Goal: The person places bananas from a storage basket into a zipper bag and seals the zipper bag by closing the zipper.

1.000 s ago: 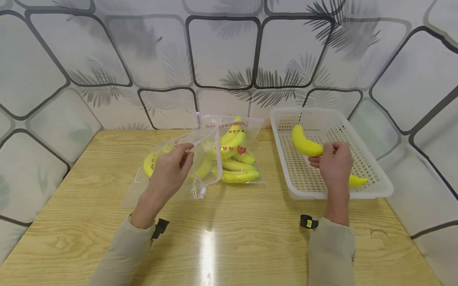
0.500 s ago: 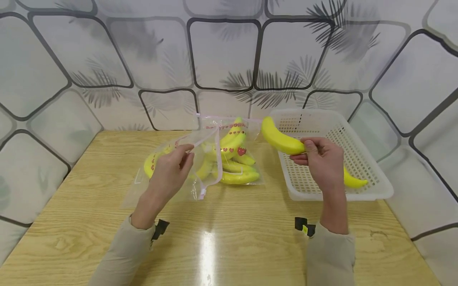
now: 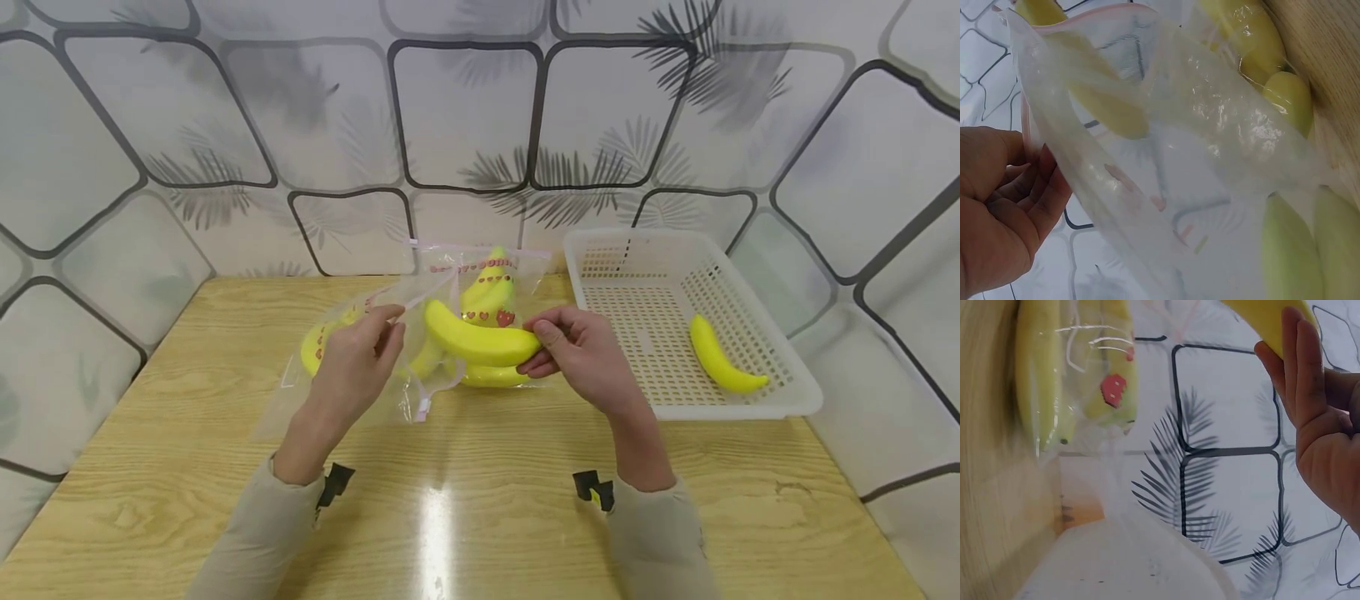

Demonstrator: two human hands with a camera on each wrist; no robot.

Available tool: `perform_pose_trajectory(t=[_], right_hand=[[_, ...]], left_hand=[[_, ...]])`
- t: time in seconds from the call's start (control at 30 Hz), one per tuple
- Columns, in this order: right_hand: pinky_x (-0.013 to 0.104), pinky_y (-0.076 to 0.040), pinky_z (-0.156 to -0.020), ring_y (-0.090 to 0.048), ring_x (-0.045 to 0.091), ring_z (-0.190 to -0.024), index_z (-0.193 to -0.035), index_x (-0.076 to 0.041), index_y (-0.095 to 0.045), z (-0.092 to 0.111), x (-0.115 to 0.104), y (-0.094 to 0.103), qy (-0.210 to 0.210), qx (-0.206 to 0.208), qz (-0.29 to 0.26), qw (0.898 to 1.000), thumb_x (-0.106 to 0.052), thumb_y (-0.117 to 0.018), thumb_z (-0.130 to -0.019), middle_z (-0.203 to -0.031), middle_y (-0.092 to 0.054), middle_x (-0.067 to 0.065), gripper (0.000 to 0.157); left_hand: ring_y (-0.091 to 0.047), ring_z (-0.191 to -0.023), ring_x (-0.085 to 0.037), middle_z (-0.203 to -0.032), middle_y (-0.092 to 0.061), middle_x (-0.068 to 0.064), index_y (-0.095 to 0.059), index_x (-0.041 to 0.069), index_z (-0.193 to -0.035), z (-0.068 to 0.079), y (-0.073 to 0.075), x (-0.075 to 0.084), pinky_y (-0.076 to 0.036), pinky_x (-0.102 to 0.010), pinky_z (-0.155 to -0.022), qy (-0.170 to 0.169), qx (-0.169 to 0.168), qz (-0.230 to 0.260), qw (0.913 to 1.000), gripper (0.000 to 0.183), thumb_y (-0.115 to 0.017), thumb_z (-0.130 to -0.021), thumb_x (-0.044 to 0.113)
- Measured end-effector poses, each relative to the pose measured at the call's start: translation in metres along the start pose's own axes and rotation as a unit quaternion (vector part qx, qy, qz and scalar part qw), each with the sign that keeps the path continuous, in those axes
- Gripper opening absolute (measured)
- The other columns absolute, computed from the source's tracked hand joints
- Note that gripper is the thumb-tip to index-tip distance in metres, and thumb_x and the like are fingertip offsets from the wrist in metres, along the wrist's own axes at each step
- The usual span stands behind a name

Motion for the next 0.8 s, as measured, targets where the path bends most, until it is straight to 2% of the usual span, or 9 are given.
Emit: perform_pose_trajectory(t=[0.3, 0.47, 0.67, 0.8], right_hand=[[0.033, -0.06, -0.066, -0.073, 0.018, -0.071, -0.118, 0.016, -0.055, -0.013, 0.025, -0.032, -0.101, 0.019, -0.048, 0.994, -0.011, -0.047, -0.105, -0.104, -0.064, 0.024, 0.031], [0.032, -0.06, -0.069, -0.073, 0.017, -0.073, -0.12, 0.015, -0.052, -0.017, 0.035, -0.04, -0.135, 0.019, -0.078, 0.988, -0.01, -0.05, -0.104, -0.099, -0.067, 0.019, 0.03], [0.035, -0.059, -0.073, -0.074, 0.021, -0.077, -0.118, 0.015, -0.049, -0.017, 0.044, -0.046, -0.151, -0.014, -0.128, 0.98, 0.001, -0.058, -0.097, -0.092, -0.069, 0.013, 0.027], [0.038, -0.059, -0.075, -0.074, 0.025, -0.081, -0.121, 0.015, -0.05, -0.018, 0.047, -0.051, -0.166, -0.015, -0.12, 0.979, -0.003, -0.057, -0.099, -0.097, -0.069, 0.016, 0.028]], left_hand=[[-0.05, -0.056, -0.017, -0.077, -0.066, -0.013, -0.065, -0.009, -0.106, -0.001, 0.003, -0.001, -0.047, -0.028, -0.05, -0.019, 0.048, 0.008, 0.9986, 0.015, -0.062, -0.093, -0.003], [-0.051, -0.056, -0.018, -0.078, -0.066, -0.015, -0.065, -0.009, -0.107, -0.001, 0.005, -0.001, -0.048, -0.028, -0.05, -0.02, 0.058, 0.006, 0.9981, 0.016, -0.062, -0.093, -0.003], [-0.051, -0.056, -0.017, -0.08, -0.068, -0.015, -0.065, -0.009, -0.107, -0.001, 0.006, -0.001, -0.048, -0.029, -0.051, -0.02, 0.057, 0.006, 0.9981, 0.016, -0.062, -0.092, -0.003], [-0.051, -0.056, -0.018, -0.081, -0.068, -0.016, -0.065, -0.009, -0.107, -0.001, 0.006, -0.001, -0.049, -0.029, -0.051, -0.021, 0.06, 0.009, 0.998, 0.016, -0.063, -0.092, -0.003]])
Point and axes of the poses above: each hand's wrist, its own z-axis away from the middle knuckle, its own y-axis out of the back of the hand, x = y × z, the point moved 3 cm from there along -z, towards the middle knuckle
